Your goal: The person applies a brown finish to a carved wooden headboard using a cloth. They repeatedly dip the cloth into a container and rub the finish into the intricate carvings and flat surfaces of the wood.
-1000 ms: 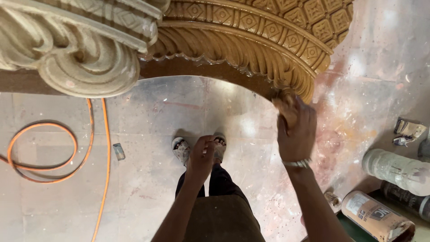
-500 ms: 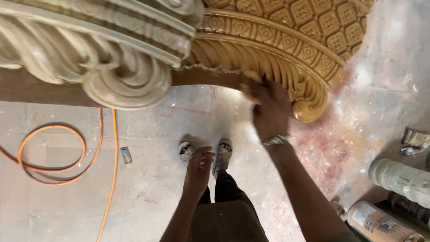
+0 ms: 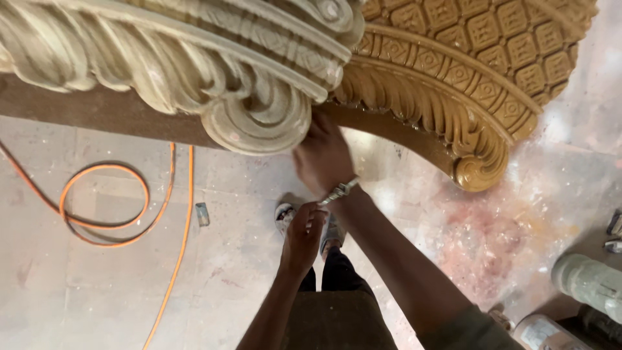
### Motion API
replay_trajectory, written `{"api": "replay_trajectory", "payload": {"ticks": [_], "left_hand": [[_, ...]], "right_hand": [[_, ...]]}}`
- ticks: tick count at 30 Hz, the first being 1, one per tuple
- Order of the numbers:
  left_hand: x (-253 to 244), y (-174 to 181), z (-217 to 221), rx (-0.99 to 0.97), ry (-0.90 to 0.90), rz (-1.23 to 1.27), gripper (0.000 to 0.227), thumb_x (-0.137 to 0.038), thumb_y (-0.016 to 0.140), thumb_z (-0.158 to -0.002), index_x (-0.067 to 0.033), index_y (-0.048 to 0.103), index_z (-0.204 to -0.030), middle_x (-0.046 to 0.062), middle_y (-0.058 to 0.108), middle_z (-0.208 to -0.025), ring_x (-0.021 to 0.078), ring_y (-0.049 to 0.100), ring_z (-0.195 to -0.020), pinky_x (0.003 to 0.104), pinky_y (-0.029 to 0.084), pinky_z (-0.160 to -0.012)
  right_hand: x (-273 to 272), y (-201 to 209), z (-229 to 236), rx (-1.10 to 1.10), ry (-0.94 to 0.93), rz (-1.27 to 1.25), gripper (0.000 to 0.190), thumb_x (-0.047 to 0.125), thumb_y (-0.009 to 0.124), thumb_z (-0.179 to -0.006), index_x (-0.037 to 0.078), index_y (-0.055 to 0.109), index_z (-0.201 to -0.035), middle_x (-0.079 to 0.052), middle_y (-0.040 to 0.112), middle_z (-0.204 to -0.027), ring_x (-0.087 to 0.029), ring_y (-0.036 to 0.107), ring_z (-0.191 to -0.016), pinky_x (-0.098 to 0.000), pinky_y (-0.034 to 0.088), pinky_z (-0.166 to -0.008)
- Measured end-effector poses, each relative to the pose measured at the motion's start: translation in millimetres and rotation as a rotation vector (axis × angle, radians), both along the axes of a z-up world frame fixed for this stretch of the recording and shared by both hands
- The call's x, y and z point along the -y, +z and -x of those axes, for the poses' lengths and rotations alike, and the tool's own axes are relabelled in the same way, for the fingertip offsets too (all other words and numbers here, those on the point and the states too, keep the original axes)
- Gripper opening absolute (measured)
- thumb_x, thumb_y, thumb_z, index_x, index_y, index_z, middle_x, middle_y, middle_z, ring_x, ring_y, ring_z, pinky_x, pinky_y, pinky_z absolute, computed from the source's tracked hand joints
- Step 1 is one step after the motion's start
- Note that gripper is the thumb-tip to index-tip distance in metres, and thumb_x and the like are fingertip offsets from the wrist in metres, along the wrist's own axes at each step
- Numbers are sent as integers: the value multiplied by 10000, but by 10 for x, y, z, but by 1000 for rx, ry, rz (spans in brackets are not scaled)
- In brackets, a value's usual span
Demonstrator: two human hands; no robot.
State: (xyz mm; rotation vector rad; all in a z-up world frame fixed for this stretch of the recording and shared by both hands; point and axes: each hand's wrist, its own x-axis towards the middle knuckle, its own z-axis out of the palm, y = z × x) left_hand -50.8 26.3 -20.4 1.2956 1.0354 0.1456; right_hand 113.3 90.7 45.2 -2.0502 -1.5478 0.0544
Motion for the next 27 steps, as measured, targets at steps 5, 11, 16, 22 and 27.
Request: {"api": "replay_trajectory", "payload": {"ticks": [5,11,16,22,27], "left_hand": [[-45,32,12,53,55,7,299,-210,527,-1003,-17,602,-1218,152,758,-1068,225,739,-975,359,579,-844],[13,-171,88,-44,-123,-124,294,-121,529,-943,-26,632,-1202,184,734,-1085,282,725,-958,419,576,-746],[58,-129,191,-84,-109,14,274,-142,550,-970,-51,594,-1225,146,720,-1094,264,708,-975,418,568,-765],[142,-175,425,-126,-33,115,260,-193,579,-981,-38,623,-1185,144,745,-977,291,721,-823,401,572,-707],[176,-323,549,-119,-39,37,320,-222,575,-986,-5,605,-1220,174,712,-946,336,684,-788,428,557,-698]], "right_hand": [[-21,50,-27,-44,-88,12,388,-7,695,-815,-15,651,-1200,-212,679,-1222,-388,586,-1181,-486,481,-1054],[183,134,312,-255,18,17,312,15,693,-771,52,671,-1081,-155,705,-1067,-336,650,-1035,-453,557,-856],[62,-358,586,-932,-369,-289,197,3,659,-921,22,618,-1112,-89,686,-965,-162,670,-890,-311,571,-812],[579,-591,92,-1310,-1146,-922,230,-78,468,-881,70,483,-1056,-129,631,-925,-196,633,-711,-336,599,-595],[167,-757,397,-1096,-993,-705,210,114,658,-958,67,570,-1142,-46,621,-1062,-141,609,-951,-291,532,-851]]}}
